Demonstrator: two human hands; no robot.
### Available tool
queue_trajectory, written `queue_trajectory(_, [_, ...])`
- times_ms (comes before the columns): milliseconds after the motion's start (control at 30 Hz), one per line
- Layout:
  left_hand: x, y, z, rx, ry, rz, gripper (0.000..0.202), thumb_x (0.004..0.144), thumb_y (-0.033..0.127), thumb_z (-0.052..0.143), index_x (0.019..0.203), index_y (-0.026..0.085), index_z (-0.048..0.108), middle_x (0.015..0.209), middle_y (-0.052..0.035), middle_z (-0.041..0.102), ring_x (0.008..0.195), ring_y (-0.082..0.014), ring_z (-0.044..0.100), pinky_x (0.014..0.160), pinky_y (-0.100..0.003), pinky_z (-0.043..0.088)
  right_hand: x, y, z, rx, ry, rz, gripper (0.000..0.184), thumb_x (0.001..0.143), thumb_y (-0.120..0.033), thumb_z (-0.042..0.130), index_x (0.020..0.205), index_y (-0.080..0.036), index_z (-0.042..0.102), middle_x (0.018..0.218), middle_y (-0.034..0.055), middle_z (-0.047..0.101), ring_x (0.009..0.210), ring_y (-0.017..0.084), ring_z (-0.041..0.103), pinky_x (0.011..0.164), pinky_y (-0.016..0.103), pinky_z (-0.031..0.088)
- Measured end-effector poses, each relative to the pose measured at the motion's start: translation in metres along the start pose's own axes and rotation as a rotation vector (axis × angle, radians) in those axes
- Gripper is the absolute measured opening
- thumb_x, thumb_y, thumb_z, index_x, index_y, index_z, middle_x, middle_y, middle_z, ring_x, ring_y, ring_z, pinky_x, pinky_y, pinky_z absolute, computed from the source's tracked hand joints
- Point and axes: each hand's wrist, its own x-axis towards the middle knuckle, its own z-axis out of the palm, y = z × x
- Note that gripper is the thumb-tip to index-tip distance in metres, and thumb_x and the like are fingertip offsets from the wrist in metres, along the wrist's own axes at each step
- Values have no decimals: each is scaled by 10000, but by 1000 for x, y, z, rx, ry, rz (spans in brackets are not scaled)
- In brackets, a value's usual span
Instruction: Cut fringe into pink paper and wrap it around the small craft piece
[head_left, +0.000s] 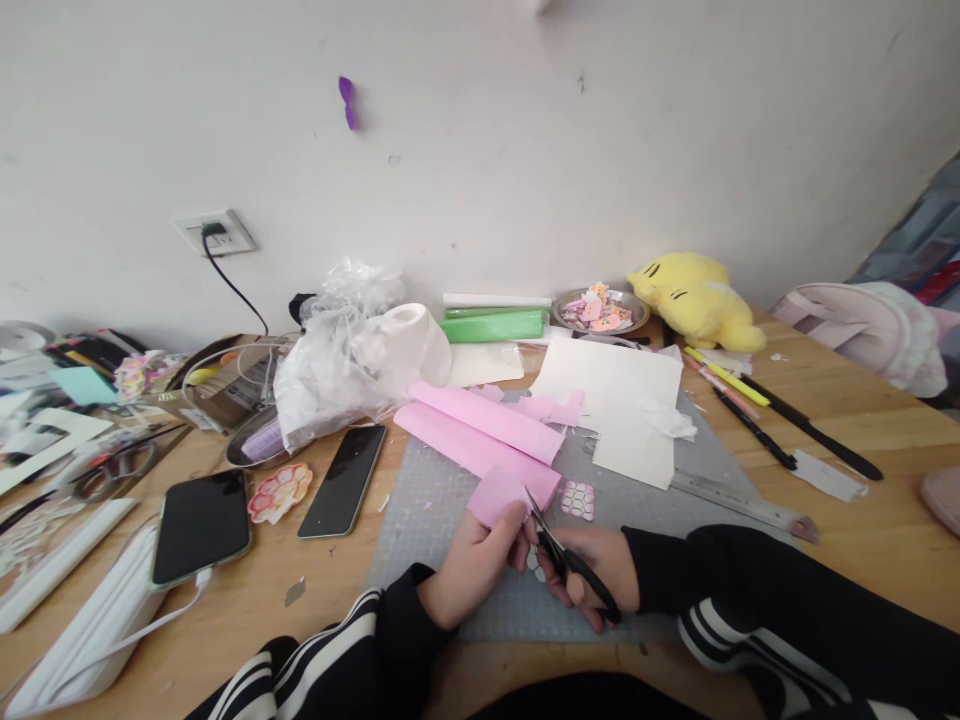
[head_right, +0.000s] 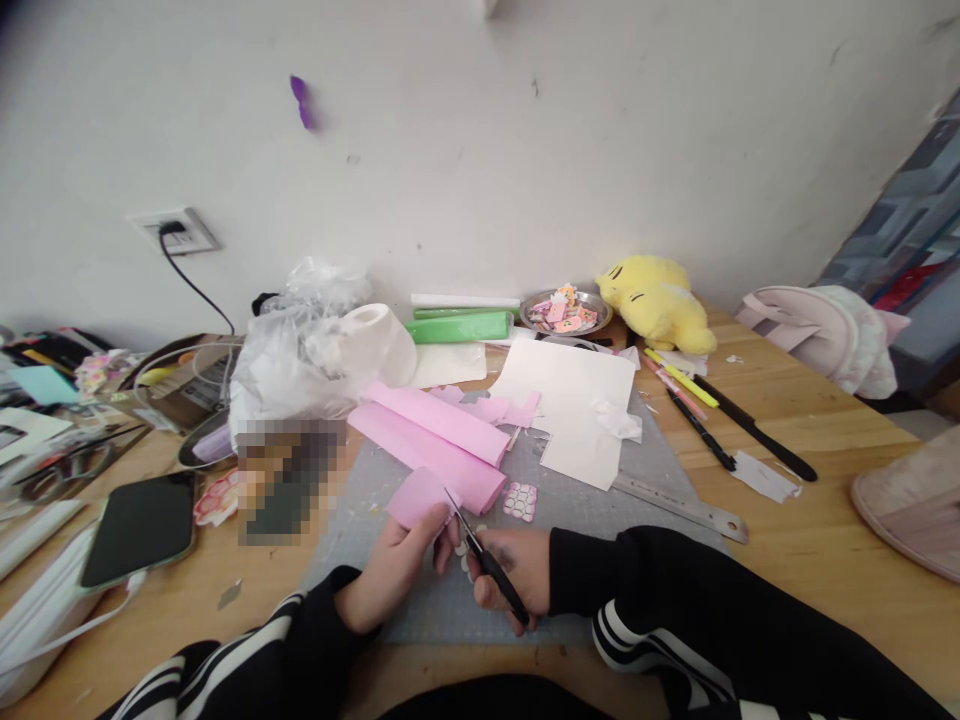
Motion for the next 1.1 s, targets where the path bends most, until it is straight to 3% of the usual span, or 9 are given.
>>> queue_trajectory(333, [1,-3,0,-1,13,10,448,698,555,456,521,146,500,387,32,427,353,-71,377,406,-211,303,2,-2,-2,90,-9,50,622,510,-635,594,826,-160,347,524,-81,420,326,48,462,283,143,375])
queue_trajectory(600, [0,-2,0,-11,64,30,442,725,545,423,549,148,505,366,39,418,363,-77,387,427,-214,321,-2,-1,1,3,6,-2,661,482,-682,548,840,-169,333,657,-47,450,351,27,447,276,140,340])
queue_trajectory(1100, [0,1,0,36,0,-14,440,714,545,441,536,147,498,359,43,404,361,-74,375,432,-211,308,-2,-4,1,18,5,-3,643,500,-666,551,837,-167,327,611,-62,436,336,20,443,285,126,350])
